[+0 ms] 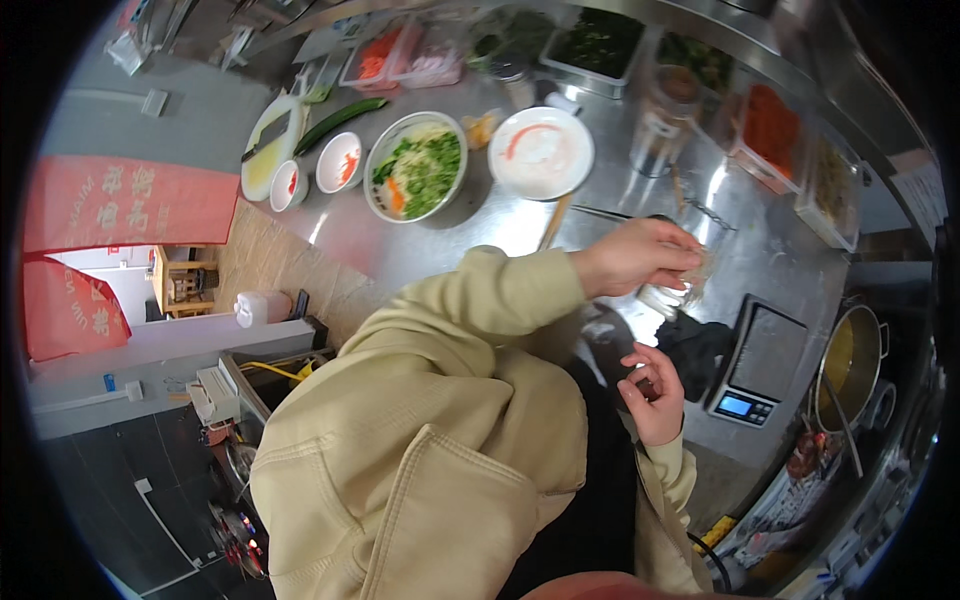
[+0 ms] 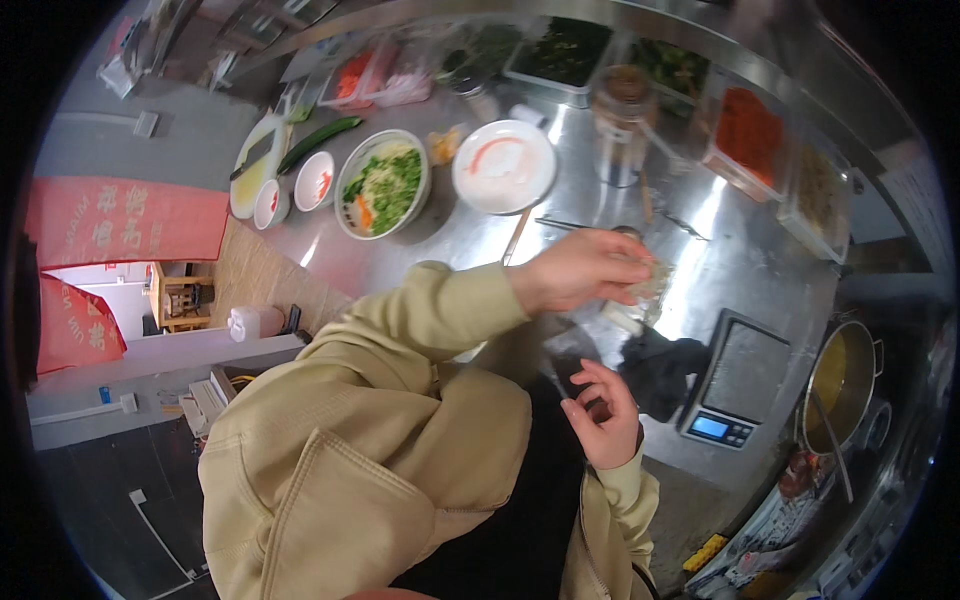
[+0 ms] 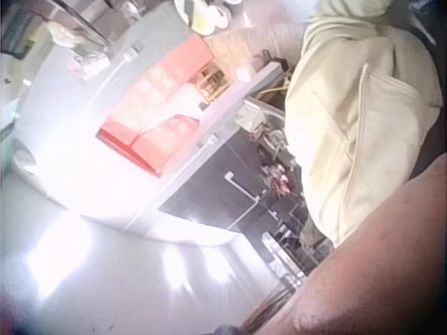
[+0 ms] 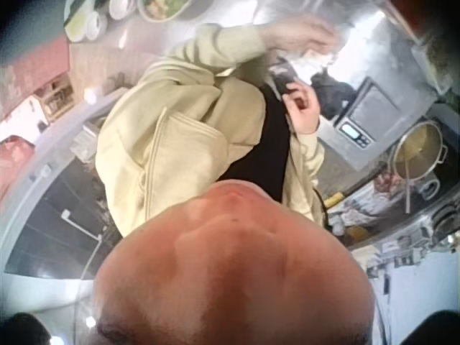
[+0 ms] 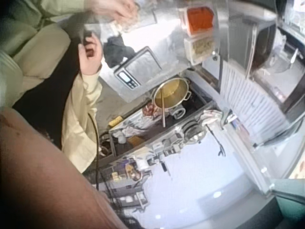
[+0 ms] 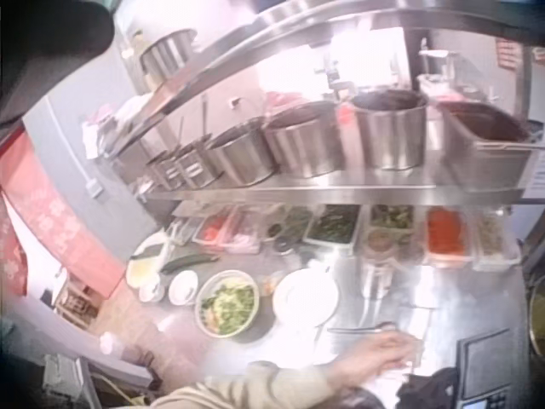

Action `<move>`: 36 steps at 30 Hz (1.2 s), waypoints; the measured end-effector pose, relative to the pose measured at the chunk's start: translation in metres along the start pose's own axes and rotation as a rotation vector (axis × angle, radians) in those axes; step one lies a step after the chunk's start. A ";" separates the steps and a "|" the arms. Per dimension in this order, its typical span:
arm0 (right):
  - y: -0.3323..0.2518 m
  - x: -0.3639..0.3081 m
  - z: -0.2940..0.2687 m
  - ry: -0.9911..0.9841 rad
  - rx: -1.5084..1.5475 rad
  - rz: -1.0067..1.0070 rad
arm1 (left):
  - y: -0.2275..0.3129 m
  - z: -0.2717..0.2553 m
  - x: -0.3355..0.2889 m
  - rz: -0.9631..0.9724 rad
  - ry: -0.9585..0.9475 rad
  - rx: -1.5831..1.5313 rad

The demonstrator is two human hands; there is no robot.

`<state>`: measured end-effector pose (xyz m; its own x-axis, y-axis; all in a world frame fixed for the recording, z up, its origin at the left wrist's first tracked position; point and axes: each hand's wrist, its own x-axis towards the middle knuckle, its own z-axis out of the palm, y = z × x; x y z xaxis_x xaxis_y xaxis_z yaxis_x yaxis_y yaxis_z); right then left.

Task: The person assembles two bowls of noodles by adding noodles, chopped green onions, shredded carrots, and other toppings from containers. They then pour hot broth from a saucepan into each bowl and stir with chopsticks. A coworker assists by adding noodles to one bowl.

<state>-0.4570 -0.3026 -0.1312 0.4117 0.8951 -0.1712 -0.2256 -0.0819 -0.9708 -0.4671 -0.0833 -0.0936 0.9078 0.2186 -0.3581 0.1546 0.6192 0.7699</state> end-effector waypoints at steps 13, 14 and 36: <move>0.008 0.014 0.218 -0.167 -0.013 0.013 | 0.156 -0.259 -0.207 0.330 0.498 0.666; 0.006 0.012 0.226 -0.158 -0.021 0.022 | 0.163 -0.274 -0.202 0.310 0.519 0.771; -0.017 0.025 0.231 -0.084 -0.036 0.004 | 0.193 -0.297 -0.190 0.240 0.721 2.095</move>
<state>-0.6465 -0.1776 -0.0800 0.3352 0.9282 -0.1618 -0.1941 -0.1000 -0.9759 -0.7257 0.2188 -0.0342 0.7903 0.6040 0.1029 0.6112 -0.7890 -0.0631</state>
